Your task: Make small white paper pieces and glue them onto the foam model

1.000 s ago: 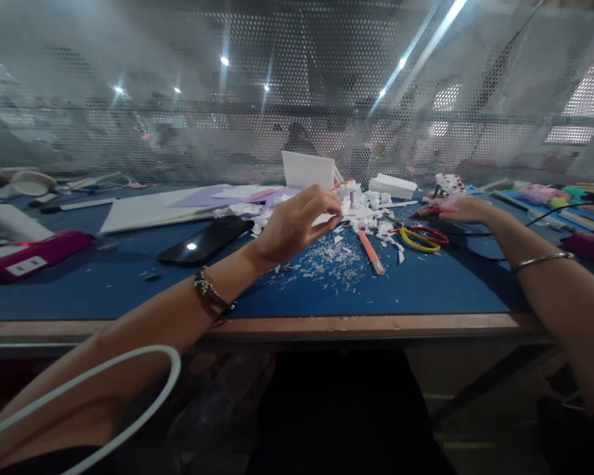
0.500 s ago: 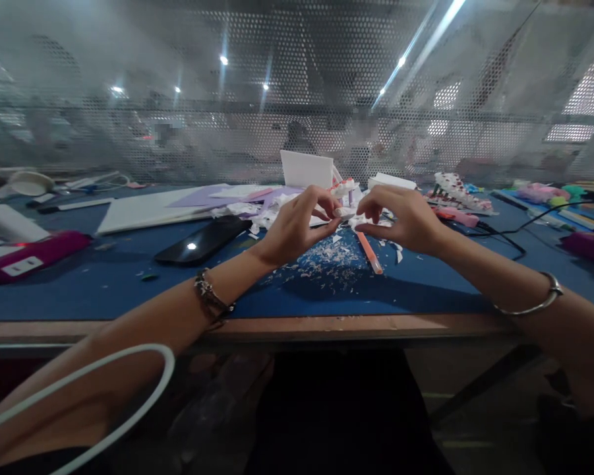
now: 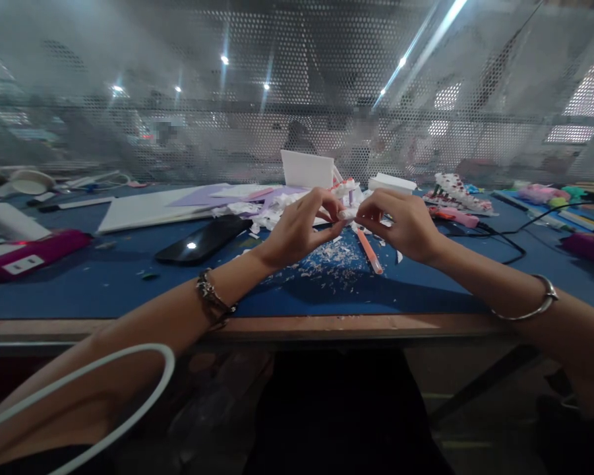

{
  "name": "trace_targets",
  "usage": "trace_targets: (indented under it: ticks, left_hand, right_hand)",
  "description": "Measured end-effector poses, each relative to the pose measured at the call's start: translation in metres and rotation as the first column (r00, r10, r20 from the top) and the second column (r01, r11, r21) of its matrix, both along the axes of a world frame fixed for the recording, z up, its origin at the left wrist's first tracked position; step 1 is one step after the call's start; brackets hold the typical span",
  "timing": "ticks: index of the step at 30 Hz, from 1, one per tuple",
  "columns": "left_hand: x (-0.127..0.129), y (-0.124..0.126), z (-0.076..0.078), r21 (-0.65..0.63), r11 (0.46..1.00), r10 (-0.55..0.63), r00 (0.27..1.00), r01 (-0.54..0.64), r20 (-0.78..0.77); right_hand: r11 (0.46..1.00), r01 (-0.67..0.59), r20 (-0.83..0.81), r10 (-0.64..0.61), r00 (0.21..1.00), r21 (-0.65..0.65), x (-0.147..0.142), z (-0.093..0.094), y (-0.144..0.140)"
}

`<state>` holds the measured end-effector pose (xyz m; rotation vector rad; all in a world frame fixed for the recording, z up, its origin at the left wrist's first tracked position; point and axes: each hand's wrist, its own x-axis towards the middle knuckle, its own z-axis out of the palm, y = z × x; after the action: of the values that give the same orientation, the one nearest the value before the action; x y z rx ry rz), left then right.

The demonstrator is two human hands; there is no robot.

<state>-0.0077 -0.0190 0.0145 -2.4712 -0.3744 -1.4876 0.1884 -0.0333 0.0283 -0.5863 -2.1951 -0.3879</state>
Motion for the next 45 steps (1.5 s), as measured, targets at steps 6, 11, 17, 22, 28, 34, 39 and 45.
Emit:
trace_targets:
  ticks: [6,11,17,22,28,34,39,45]
  left_hand:
    - [0.0,-0.002,0.001,-0.027,1.0,0.001,0.999,-0.002,-0.048]
    - [0.0,-0.003,0.001,-0.034,0.999,-0.025,0.996,0.023,-0.081]
    - [0.001,-0.003,-0.001,-0.091,0.995,-0.046,0.994,0.037,-0.101]
    - [0.002,-0.003,-0.003,-0.116,0.992,-0.062,0.994,0.052,-0.087]
    - [0.003,-0.004,-0.003,-0.122,0.99,-0.081,0.994,0.072,-0.072]
    - [0.003,-0.004,-0.003,-0.128,0.988,-0.097,0.994,0.09,-0.053]
    - [0.005,-0.003,-0.005,-0.231,0.964,-0.139,0.99,0.13,-0.027]
    - [0.003,0.001,-0.003,-0.389,0.92,-0.057,0.998,0.053,0.001]
  right_hand:
    - [0.998,-0.033,-0.022,0.032,0.999,-0.062,-0.002,0.001,-0.002]
    - [0.992,-0.083,-0.047,0.079,0.996,-0.098,-0.004,0.001,-0.003]
    - [0.984,-0.076,-0.07,0.066,0.995,-0.161,-0.004,-0.001,-0.001]
    - [0.976,-0.104,-0.079,0.09,0.993,-0.19,-0.004,-0.002,0.0]
    - [0.95,-0.171,-0.112,0.146,0.983,-0.261,-0.002,-0.005,0.005]
    - [0.929,-0.21,-0.109,0.184,0.977,-0.304,-0.003,-0.005,0.005]
    - [0.966,-0.089,-0.154,0.052,0.987,-0.244,0.005,0.003,0.013]
    - [0.924,0.356,0.046,-0.353,0.934,-0.137,0.053,0.026,0.039]
